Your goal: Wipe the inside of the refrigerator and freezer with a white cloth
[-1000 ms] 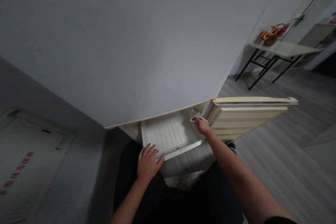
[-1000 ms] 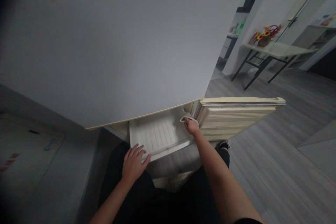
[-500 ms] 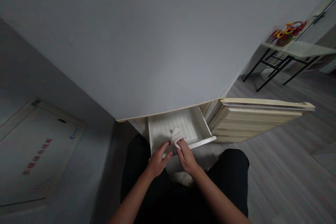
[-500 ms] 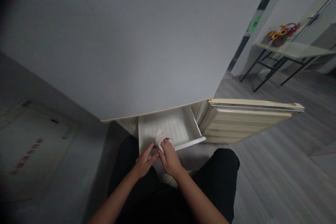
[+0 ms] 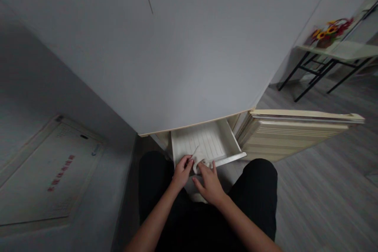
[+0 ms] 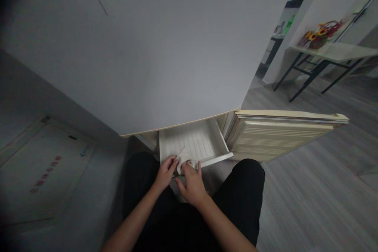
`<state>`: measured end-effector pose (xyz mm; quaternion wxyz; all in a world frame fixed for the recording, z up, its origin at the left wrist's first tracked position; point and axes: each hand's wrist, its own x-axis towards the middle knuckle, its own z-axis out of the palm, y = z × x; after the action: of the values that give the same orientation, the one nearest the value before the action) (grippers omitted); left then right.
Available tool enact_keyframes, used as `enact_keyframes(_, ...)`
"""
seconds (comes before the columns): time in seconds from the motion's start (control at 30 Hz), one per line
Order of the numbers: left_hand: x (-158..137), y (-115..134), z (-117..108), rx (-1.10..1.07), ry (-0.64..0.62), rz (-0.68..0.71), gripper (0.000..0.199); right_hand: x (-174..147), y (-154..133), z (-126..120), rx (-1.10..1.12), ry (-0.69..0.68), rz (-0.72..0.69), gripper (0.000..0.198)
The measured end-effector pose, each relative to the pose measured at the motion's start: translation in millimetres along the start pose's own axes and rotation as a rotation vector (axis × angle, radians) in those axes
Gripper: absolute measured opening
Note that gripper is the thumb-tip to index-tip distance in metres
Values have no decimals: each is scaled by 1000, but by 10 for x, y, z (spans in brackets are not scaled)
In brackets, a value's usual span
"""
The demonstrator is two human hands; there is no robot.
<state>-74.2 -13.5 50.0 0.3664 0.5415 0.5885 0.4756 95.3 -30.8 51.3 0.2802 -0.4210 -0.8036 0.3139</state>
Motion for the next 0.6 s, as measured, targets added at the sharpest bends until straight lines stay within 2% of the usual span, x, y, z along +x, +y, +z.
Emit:
enact_keyframes(0.13, 17, 149, -100, 8, 12, 27, 31, -33, -118, 61, 88, 20, 38, 39)
enact_keyframes(0.3, 6, 161, -269, -6, 78, 93, 33, -28, -168, 126, 178, -64, -36, 42)
enact_keyframes(0.4, -23, 203, -329, 20, 94, 161, 31, 36, -172, 115, 222, -69, -51, 31)
enact_keyframes(0.5, -97, 382, -309, 89, -6, 234, 28, 78, -130, 132, 393, -4, -21, 23)
enact_keyframes(0.6, -190, 619, -209, 102, -201, 295, 29, 45, 3, 203, 631, 75, 76, 22)
